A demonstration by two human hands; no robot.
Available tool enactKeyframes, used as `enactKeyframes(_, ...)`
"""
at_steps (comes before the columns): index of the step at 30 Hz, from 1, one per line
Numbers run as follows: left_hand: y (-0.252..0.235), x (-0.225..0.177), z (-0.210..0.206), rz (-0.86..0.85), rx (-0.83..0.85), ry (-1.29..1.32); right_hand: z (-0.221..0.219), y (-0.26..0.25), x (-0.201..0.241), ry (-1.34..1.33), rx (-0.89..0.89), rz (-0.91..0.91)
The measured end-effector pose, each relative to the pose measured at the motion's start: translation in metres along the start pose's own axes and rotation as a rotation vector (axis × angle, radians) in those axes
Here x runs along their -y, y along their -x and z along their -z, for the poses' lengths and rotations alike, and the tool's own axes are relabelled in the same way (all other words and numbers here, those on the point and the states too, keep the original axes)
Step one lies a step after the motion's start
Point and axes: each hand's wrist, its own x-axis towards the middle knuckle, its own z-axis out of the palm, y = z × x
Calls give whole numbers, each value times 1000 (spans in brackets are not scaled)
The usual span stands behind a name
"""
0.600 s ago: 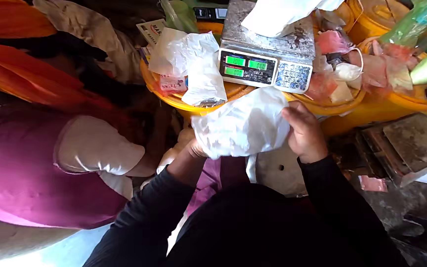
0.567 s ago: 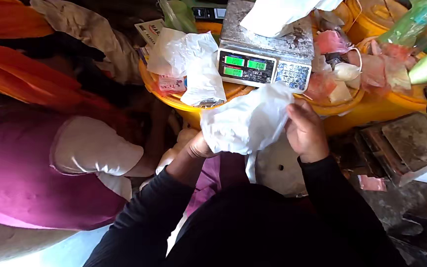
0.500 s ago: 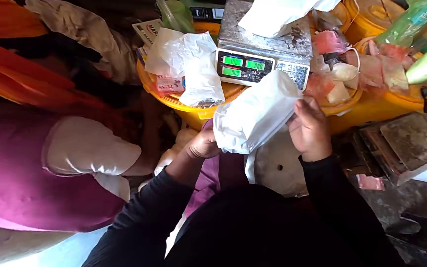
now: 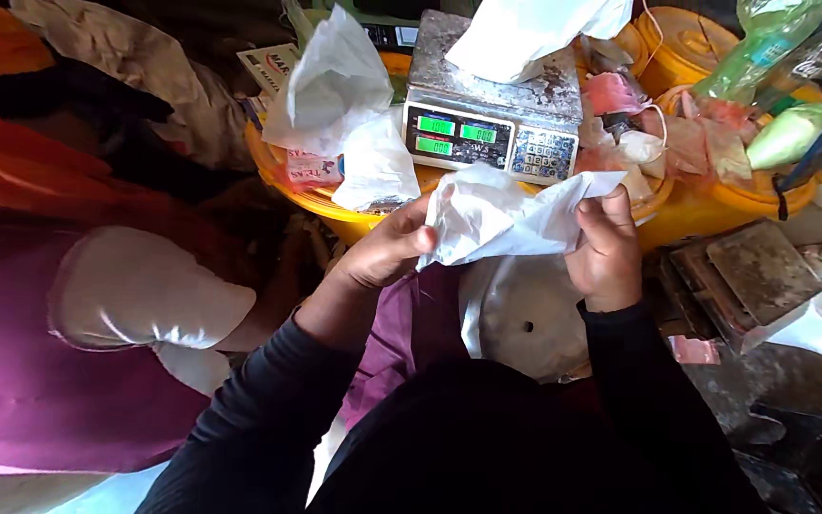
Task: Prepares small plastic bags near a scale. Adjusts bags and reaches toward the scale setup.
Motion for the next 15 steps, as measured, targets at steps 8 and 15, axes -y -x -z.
enactKeyframes(8, -21, -19, 6, -139, -193, -464, 3, 3, 4, 191, -72, 80)
enactKeyframes(15, -125, -69, 195, 270, -794, -1160, 11, 24, -1, 308, -324, -49)
